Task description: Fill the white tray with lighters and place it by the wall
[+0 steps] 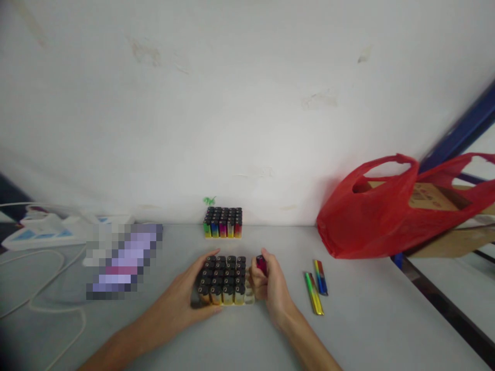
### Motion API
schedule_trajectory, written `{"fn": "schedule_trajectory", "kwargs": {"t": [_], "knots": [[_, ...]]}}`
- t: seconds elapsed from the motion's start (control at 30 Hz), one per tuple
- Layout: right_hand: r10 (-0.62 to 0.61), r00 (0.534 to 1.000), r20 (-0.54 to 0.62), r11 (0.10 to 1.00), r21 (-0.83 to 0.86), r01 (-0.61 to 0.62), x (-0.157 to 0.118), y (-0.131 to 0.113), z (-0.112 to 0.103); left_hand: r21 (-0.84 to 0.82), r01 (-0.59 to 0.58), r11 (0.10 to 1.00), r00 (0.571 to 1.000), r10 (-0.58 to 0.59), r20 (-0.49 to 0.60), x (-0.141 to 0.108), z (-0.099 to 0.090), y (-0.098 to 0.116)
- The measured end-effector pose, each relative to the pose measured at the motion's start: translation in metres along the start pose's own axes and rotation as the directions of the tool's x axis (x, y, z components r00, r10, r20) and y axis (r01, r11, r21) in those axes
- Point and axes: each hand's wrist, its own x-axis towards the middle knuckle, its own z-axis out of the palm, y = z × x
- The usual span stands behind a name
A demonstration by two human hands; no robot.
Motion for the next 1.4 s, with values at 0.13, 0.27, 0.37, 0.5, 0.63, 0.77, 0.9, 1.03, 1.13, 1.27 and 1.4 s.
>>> {"fn": "schedule_trajectory", "kwargs": {"t": [0.13,0.27,0.37,0.5,0.63,0.77,0.9,1.03,1.13,1.27,1.4], "knots": [[0.0,1.0,0.012,1.0,0.005,0.0,-0.002,-0.001,0.0,-0.005,-0.004,1.0,1.0,0.004,-0.031,0.0,0.001,-0.001],[-0.004,1.0,-0.003,1.0,0.001,0.004,-0.002,0.0,0.001,-0.004,-0.009,1.0,1.0,0.009,-0.02,-0.001,0.0,-0.002],[-0.004,1.0,-0.024,1.0,-0.01,0.004,-0.001,0.002,0.001,-0.009,-0.006,1.0,1.0,0.006,-0.013,-0.001,0.0,-0.002],[-0.01,0.998,-0.064,1.0,-0.027,0.008,0.0,0.005,0.001,0.0,-0.006,1.0,1.0,0.006,-0.009,-0.001,0.001,-0.005],[-0.022,0.994,-0.11,0.998,-0.053,0.017,-0.001,0.009,-0.001,0.006,-0.009,1.0,1.0,0.009,-0.001,-0.001,0.003,-0.009],[-0.033,0.987,-0.158,0.996,-0.089,0.019,-0.003,0.013,-0.002,0.001,-0.011,1.0,1.0,0.011,0.002,-0.001,0.002,-0.009],[-0.04,0.984,-0.171,0.994,-0.106,0.022,-0.004,0.012,-0.001,0.011,-0.001,1.0,1.0,0.001,-0.001,-0.002,0.001,-0.006],[-0.03,0.991,-0.133,0.994,-0.106,0.016,-0.003,0.007,0.002,0.004,-0.008,1.0,1.0,0.008,0.002,-0.002,0.002,-0.006],[-0.035,0.995,-0.096,0.994,-0.103,0.025,-0.004,0.005,0.004,-0.001,-0.01,1.0,1.0,0.01,-0.001,-0.001,0.002,-0.007],[-0.185,0.977,-0.109,0.975,-0.142,0.168,-0.007,0.003,0.007,0.007,-0.007,1.0,1.0,0.007,0.001,0.0,0.002,-0.005],[-0.354,0.929,-0.106,0.886,-0.356,0.297,-0.01,-0.007,0.006,-0.005,-0.001,1.0,1.0,0.001,0.001,-0.001,0.001,-0.003]]}}
